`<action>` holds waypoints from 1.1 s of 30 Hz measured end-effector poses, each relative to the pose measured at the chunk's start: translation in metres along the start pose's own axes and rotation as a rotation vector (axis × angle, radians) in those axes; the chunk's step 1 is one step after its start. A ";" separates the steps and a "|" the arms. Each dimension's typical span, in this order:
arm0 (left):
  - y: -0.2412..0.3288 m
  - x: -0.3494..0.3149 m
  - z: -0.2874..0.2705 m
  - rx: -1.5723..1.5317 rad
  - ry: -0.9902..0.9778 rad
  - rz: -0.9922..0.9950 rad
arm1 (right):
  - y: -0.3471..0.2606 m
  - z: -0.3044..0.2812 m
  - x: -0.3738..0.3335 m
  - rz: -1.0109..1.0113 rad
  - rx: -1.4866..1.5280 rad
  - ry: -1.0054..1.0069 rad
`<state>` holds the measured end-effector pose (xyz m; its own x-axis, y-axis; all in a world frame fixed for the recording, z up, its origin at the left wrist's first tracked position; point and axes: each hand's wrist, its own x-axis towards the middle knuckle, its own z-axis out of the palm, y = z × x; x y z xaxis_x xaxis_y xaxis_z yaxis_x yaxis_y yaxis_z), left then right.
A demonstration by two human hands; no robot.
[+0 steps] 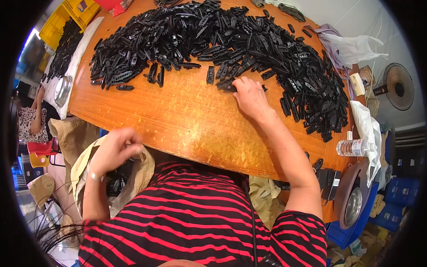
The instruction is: Assembling small black plastic hardware components by snapping them together at a workbench.
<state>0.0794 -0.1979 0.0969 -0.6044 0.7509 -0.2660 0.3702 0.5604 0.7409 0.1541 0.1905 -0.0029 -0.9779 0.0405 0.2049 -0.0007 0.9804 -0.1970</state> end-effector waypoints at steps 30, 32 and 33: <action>0.000 0.191 0.094 -0.778 0.277 0.102 | -0.103 0.035 0.001 0.314 0.844 0.273; 0.009 0.179 0.099 -0.879 0.246 0.020 | -0.100 0.035 0.000 0.347 0.959 0.277; 0.013 0.171 0.099 -0.978 0.221 -0.067 | -0.099 0.032 -0.003 0.394 1.057 0.225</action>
<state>0.0506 -0.0275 -0.0005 -0.7570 0.5908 -0.2791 -0.3516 -0.0083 0.9361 0.1503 0.0868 -0.0147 -0.8899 0.4459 0.0958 0.0181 0.2444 -0.9695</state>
